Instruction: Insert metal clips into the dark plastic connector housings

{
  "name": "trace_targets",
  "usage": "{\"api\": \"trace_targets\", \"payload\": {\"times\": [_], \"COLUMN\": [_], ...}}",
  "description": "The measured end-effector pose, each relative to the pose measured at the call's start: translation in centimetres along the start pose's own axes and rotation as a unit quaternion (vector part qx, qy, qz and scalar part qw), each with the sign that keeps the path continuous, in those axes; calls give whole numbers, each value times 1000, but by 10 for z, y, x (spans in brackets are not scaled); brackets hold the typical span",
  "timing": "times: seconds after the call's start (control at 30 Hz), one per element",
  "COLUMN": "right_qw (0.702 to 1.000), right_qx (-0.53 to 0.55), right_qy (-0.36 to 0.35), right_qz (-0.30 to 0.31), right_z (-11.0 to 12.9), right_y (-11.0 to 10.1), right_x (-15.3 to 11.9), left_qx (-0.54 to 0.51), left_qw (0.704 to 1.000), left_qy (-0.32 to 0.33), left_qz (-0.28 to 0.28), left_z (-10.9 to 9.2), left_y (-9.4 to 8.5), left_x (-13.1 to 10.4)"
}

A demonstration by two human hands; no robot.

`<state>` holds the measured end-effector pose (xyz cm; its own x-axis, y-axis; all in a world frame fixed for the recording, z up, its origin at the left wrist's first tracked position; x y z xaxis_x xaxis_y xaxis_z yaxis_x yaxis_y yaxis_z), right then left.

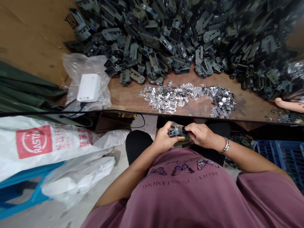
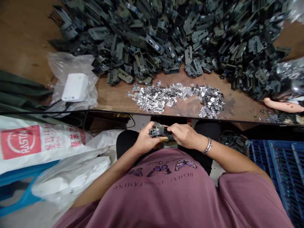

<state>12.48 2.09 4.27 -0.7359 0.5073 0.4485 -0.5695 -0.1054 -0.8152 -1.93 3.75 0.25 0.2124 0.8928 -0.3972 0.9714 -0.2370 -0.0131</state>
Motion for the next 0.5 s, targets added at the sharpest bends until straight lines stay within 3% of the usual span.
{"api": "trace_targets", "payload": {"times": [0.1, 0.17, 0.3, 0.4, 0.5], "right_qw": [997, 979, 880, 829, 838], "right_qx": [54, 137, 306, 368, 346], "right_qy": [52, 136, 310, 348, 340], "right_qz": [-30, -59, -192, -236, -249], "right_z": [-8, -22, -50, -53, -46], "right_y": [1, 3, 8, 22, 30], "right_x": [-2, -8, -31, -37, -34], "left_qx": [12, 10, -46, -62, -43], "left_qw": [1000, 1000, 998, 996, 997], "left_qy": [5, 2, -7, 2, 22], "left_qz": [-3, -7, -40, -57, -65], "left_z": [3, 6, 9, 9, 6], "left_y": [-1, -2, -8, -10, -11], "left_x": [0, 1, 2, 3, 2]}}
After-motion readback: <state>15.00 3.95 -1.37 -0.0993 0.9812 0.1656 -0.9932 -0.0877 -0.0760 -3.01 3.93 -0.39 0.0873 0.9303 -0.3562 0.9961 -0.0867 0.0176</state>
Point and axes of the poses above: each hand's wrist, its own x-axis towards the middle knuckle, its own y-axis out of the palm, z = x × y, the point moved 7 cm from there along x, towards the middle knuckle, and after that the axes turned 10 degrees about -y, right-handed, at the moved point
